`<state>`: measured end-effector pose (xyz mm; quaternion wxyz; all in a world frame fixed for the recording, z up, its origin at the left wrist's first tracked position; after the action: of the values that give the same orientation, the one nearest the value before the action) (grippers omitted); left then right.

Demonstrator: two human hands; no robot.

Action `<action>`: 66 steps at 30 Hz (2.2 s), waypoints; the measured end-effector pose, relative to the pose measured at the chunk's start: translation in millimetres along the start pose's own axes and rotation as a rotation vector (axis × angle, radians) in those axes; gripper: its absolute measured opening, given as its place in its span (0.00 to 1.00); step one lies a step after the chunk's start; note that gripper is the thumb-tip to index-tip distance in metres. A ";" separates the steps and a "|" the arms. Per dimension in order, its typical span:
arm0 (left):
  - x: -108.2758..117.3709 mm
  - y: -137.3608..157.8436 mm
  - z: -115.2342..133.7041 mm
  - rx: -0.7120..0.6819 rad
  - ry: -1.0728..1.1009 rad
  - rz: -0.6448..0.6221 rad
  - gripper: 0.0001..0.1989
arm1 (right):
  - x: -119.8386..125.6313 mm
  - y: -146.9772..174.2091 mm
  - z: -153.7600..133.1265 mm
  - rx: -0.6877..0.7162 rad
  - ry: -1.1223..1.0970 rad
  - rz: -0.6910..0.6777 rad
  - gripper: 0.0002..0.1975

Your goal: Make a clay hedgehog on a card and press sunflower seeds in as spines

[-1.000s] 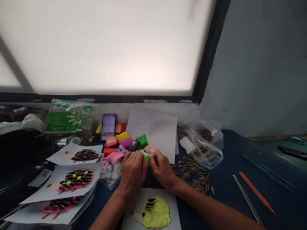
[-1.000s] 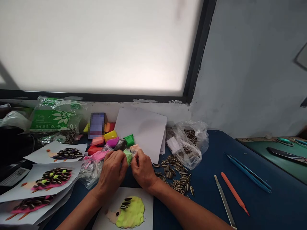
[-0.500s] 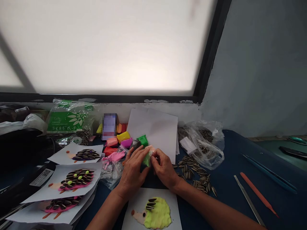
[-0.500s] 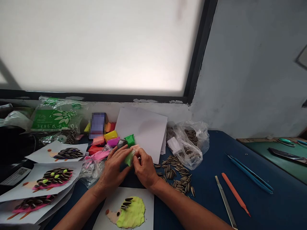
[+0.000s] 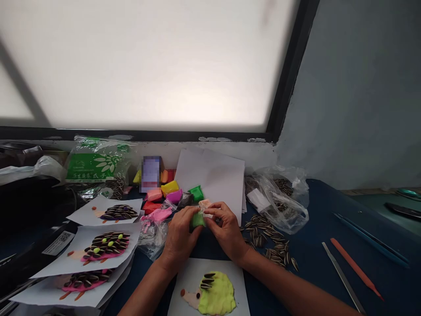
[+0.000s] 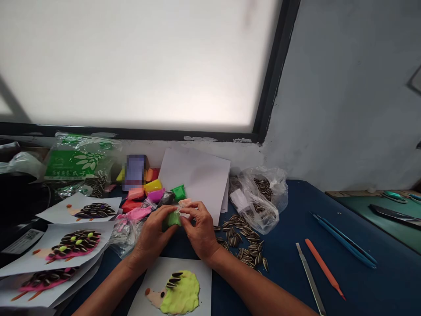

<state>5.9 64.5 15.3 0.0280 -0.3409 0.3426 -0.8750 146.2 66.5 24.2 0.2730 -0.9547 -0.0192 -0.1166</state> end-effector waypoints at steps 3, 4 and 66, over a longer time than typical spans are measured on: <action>0.9 -0.3 -0.6 0.021 0.027 0.014 0.14 | -0.3 0.5 0.3 0.007 0.020 -0.026 0.10; 0.9 -0.2 -0.6 0.026 0.030 0.016 0.14 | -0.2 0.6 -0.2 0.011 0.032 -0.031 0.09; 20.9 -15.8 20.5 0.071 -0.156 -0.014 0.10 | 1.2 -1.1 -16.9 0.024 -0.099 -0.105 0.15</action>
<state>5.4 58.7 48.0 0.0604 -0.4091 0.3057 -0.8576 143.6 58.6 39.0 0.2766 -0.9537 -0.0842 -0.0830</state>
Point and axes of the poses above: each hand's wrist, its own y-axis away from the middle knuckle, its own x-axis out of the back of the hand, z = x × y, the point moved 5 cm from there along -y, towards the middle knuckle, and after that the axes turned 1 degree about -z, right-handed, at the moved point
